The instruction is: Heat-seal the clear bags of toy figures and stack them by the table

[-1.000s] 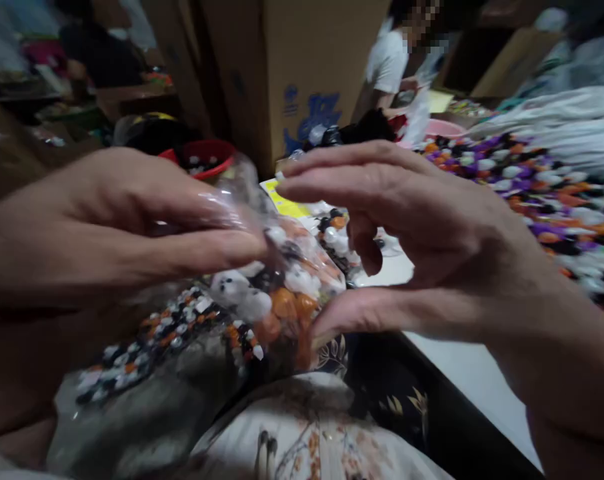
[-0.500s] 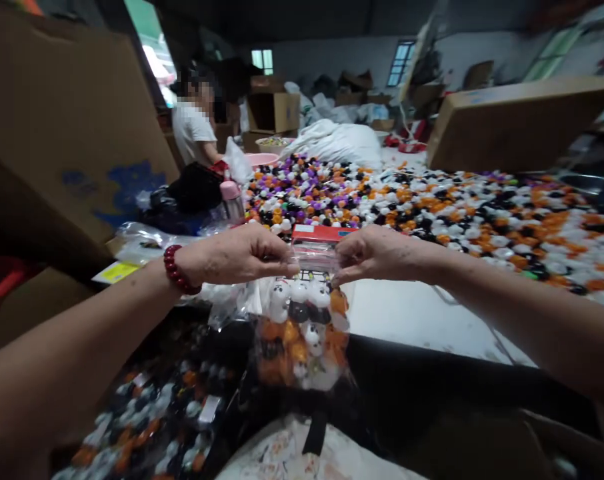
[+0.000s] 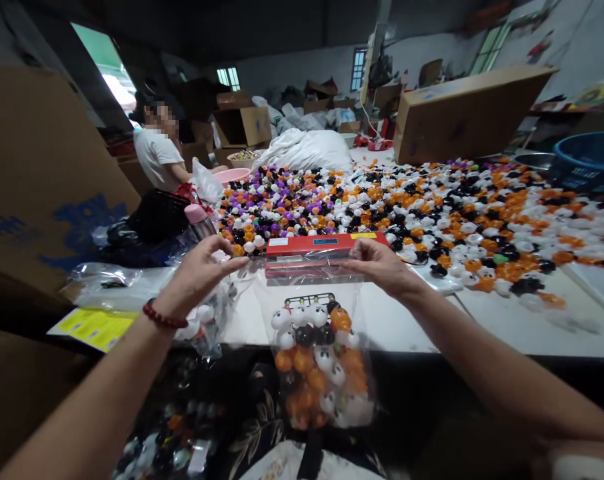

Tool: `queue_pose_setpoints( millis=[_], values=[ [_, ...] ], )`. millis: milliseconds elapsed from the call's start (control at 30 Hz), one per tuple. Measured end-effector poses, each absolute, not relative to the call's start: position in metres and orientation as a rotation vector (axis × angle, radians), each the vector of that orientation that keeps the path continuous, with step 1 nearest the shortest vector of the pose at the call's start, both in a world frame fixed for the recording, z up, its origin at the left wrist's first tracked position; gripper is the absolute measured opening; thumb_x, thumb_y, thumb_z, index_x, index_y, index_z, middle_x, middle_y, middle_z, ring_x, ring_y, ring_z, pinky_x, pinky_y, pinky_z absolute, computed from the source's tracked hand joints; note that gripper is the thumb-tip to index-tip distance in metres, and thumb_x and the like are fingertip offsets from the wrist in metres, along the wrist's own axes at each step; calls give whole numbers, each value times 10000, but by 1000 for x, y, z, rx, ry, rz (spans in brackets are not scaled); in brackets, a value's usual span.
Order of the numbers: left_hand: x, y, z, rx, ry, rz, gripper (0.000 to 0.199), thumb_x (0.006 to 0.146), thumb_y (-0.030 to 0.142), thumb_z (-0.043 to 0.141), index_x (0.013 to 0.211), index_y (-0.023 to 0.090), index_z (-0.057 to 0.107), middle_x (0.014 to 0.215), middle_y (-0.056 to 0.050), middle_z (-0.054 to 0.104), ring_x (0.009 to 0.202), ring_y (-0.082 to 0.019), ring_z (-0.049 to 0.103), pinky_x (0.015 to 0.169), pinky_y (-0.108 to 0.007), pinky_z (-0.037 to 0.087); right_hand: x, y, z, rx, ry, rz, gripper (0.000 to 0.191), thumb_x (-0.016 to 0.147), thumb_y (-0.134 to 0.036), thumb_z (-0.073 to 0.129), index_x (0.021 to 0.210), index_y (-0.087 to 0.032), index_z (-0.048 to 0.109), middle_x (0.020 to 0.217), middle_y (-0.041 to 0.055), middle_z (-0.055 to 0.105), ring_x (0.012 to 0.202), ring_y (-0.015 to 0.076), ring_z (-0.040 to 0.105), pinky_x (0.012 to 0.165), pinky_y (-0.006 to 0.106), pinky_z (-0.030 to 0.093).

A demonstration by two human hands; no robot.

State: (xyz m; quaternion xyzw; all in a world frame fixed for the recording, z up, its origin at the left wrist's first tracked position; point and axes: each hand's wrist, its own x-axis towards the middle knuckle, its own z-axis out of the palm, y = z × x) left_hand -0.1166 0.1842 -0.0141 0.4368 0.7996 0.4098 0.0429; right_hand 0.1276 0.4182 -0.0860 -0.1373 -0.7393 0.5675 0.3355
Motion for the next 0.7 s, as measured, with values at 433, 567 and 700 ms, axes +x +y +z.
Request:
queue_pose_setpoints(
  millis=[433, 567, 700],
  values=[
    [-77, 252, -134, 744, 1706, 1370, 480, 615, 557, 791, 794, 113, 746, 941, -134, 725, 958, -243, 610, 867, -305, 393, 122, 412, -137, -583, -1191, 1805, 616, 490, -309, 911, 1035, -223, 634, 1025, -3, 624, 921, 149, 569, 824, 258, 450],
    [-81, 274, -146, 648, 1661, 1548, 462, 553, 535, 819, 713, 111, 727, 823, -131, 725, 868, -240, 626, 869, -317, 412, 125, 416, -164, -762, -1348, 1952, 491, 568, -458, 878, 909, -144, 716, 949, 75, 692, 841, 160, 587, 733, 250, 426],
    [-89, 296, -165, 560, 1597, 1666, 448, 541, 513, 816, 716, 116, 708, 756, -101, 706, 793, -229, 640, 823, -314, 455, 118, 429, -190, -798, -1142, 1946, 462, 469, -458, 903, 753, -156, 700, 794, 73, 698, 699, 161, 594, 645, 257, 450]
  ],
)
